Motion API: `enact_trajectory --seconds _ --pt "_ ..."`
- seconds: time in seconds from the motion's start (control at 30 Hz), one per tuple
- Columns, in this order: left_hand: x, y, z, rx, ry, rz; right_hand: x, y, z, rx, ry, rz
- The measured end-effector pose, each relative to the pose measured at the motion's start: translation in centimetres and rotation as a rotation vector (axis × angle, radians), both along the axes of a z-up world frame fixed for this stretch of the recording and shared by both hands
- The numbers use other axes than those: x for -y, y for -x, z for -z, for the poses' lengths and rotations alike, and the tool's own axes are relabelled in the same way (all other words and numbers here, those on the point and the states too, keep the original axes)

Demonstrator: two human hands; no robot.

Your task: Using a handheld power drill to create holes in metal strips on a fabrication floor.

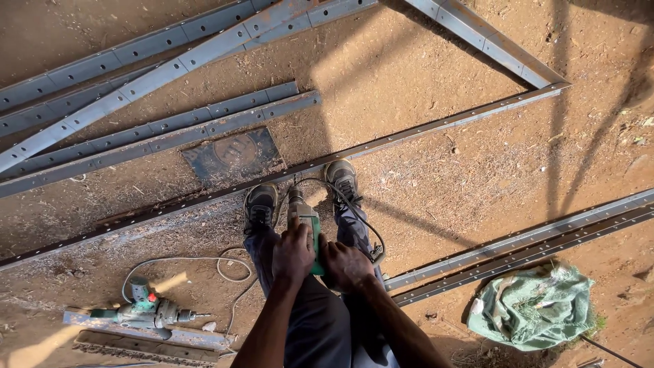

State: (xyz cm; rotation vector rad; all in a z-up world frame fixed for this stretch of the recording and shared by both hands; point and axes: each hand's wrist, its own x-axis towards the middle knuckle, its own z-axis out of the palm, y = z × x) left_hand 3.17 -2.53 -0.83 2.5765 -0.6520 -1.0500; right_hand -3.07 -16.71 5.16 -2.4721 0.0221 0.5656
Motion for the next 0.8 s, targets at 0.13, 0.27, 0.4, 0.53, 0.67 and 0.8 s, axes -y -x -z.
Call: enact_trajectory --seconds 0.13,0.27,0.4,0.53,0.67,0.8 --pt "-0.6 0.7 1.0 -0.005 0.013 0.007 0.2 0.1 0.1 -0.013 -0.007 0.03" --pt "-0.5 0.4 0.4 0.002 0.021 0.026 0.3 0.1 -0.4 -0.042 0.014 -0.009" --pt "-0.9 0.6 0.6 -0.005 0.021 0.018 0.4 -0.6 -1.0 -0.01 0.037 -0.028" --pt "-0.9 0.5 0.9 -0.03 0.02 0.008 0.7 -1.1 -1.0 0.033 0.074 -0.062" --pt "-0.8 0.3 0.8 -0.052 0.016 0.006 0.5 -0.6 -0.5 -0.115 -0.054 -0.018" --pt "-0.2 -0.4 0.1 -0.053 0.008 0.017 0.2 0.4 0.9 -0.229 -0.099 -0.012"
